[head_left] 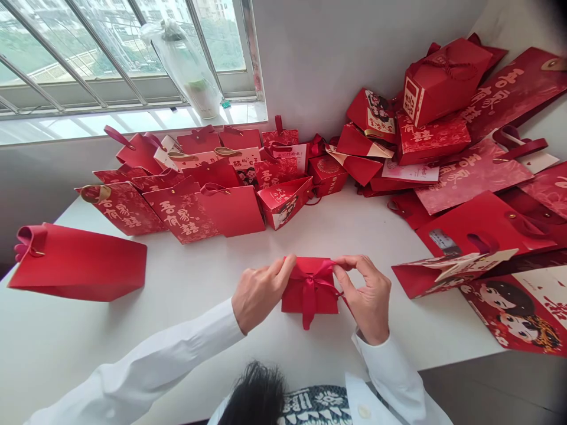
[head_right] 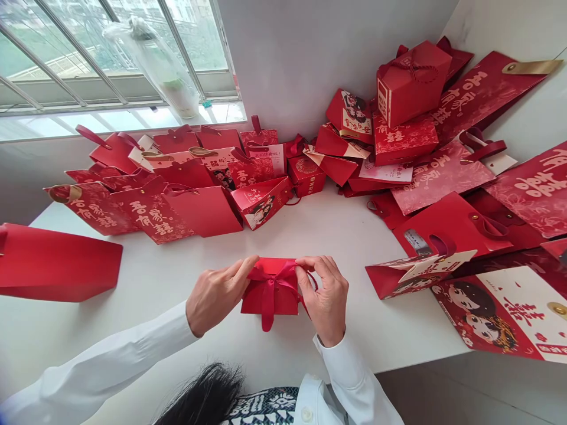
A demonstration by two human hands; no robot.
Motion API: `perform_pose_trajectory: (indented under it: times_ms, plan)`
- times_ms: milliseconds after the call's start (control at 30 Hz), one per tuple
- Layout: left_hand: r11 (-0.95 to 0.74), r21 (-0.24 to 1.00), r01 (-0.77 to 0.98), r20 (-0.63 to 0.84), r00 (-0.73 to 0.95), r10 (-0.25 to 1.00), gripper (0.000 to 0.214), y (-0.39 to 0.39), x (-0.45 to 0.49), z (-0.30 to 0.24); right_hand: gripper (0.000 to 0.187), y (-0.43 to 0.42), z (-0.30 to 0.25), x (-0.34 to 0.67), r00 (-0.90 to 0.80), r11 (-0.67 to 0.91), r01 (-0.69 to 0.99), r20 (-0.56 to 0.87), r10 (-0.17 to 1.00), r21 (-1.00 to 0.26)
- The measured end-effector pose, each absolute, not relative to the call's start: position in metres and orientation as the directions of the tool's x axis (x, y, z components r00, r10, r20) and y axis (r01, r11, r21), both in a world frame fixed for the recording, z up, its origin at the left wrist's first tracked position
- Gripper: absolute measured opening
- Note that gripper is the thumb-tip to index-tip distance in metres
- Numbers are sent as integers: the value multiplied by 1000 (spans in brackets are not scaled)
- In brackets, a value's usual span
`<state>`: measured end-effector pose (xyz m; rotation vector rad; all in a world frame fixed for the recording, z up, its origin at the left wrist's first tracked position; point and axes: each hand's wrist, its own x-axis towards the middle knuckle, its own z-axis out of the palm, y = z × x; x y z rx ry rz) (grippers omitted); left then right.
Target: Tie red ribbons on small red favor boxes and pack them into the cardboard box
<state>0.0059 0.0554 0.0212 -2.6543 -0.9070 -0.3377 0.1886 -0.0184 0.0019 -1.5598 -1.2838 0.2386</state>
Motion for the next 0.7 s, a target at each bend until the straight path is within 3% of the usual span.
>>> perform_pose_trajectory:
  times_ms: [133, 367, 567, 700]
  plan:
    - [-759, -172, 628, 265, 772, 578, 26, 56, 4, 23, 7, -14, -1, 187, 413, 85, 519, 336, 847, -851]
    - [-752, -16, 659, -27, 752, 659, 24, 46, 1, 53, 18, -16, -9, 190, 495, 21, 374, 219, 841, -927]
    - [-756, 365, 543, -85, 828, 554, 30, 49, -11, 87, 17, -26, -14, 205, 513, -36, 394, 187, 838, -918]
    - [-719, 492, 491, -100, 852, 513, 27, 57, 1, 92, 21, -39, -24, 220, 508, -117, 434, 135, 851, -893]
